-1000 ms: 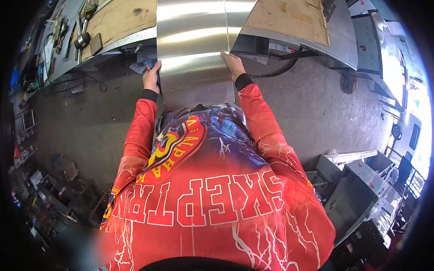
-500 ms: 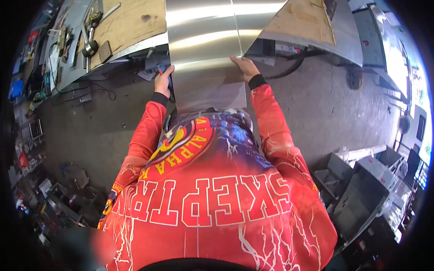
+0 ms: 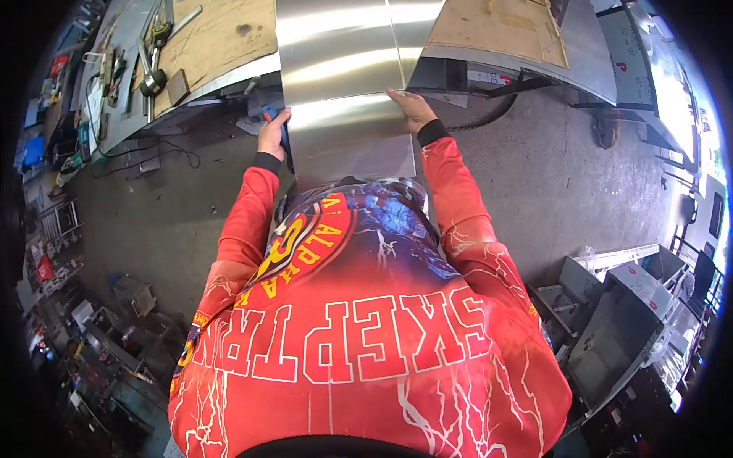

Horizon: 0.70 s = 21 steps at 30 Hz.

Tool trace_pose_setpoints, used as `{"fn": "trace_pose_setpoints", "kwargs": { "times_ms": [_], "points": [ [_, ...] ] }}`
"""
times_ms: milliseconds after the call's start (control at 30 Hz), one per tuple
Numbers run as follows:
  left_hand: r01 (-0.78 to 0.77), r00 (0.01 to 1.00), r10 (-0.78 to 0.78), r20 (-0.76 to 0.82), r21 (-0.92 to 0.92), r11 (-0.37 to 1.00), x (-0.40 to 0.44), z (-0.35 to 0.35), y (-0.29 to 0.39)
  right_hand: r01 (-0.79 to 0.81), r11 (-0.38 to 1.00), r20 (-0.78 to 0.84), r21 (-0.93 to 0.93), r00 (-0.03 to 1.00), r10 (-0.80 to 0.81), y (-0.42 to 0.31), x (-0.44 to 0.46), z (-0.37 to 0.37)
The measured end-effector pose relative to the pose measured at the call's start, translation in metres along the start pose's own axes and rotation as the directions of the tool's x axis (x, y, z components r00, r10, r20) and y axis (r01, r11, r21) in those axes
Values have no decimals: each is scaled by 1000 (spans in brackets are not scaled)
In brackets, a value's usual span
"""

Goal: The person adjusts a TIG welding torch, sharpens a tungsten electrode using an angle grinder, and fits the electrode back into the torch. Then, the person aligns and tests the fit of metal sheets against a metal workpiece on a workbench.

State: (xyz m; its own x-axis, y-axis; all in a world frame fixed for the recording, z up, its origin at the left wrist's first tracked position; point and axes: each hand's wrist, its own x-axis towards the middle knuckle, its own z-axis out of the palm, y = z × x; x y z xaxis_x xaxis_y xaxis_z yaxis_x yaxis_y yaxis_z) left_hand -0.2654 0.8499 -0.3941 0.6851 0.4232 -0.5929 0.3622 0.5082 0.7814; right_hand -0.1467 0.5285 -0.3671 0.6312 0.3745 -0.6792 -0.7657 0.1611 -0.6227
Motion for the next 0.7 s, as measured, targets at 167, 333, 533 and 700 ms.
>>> {"fn": "trace_pose_setpoints", "kwargs": {
  "times_ms": [167, 333, 533, 700],
  "points": [
    [77, 996, -73, 59, -79, 994, -15, 7, 9, 73, 968, -42, -240, 995, -86, 1, 3, -9],
    [77, 996, -75, 57, -37, 996, -17, 6, 12, 79, 946, -85, -316, 990, -111, -1, 3, -7],
    [58, 997, -53, 60, -73, 996, -21, 1, 14, 40, 965, -85, -259, 994, -64, 2, 8, -13],
    [61, 998, -62, 0, -86, 994, -2, -16, 6, 42, 960, -94, -276, 993, -70, 0, 6, -12]
  ]
}}
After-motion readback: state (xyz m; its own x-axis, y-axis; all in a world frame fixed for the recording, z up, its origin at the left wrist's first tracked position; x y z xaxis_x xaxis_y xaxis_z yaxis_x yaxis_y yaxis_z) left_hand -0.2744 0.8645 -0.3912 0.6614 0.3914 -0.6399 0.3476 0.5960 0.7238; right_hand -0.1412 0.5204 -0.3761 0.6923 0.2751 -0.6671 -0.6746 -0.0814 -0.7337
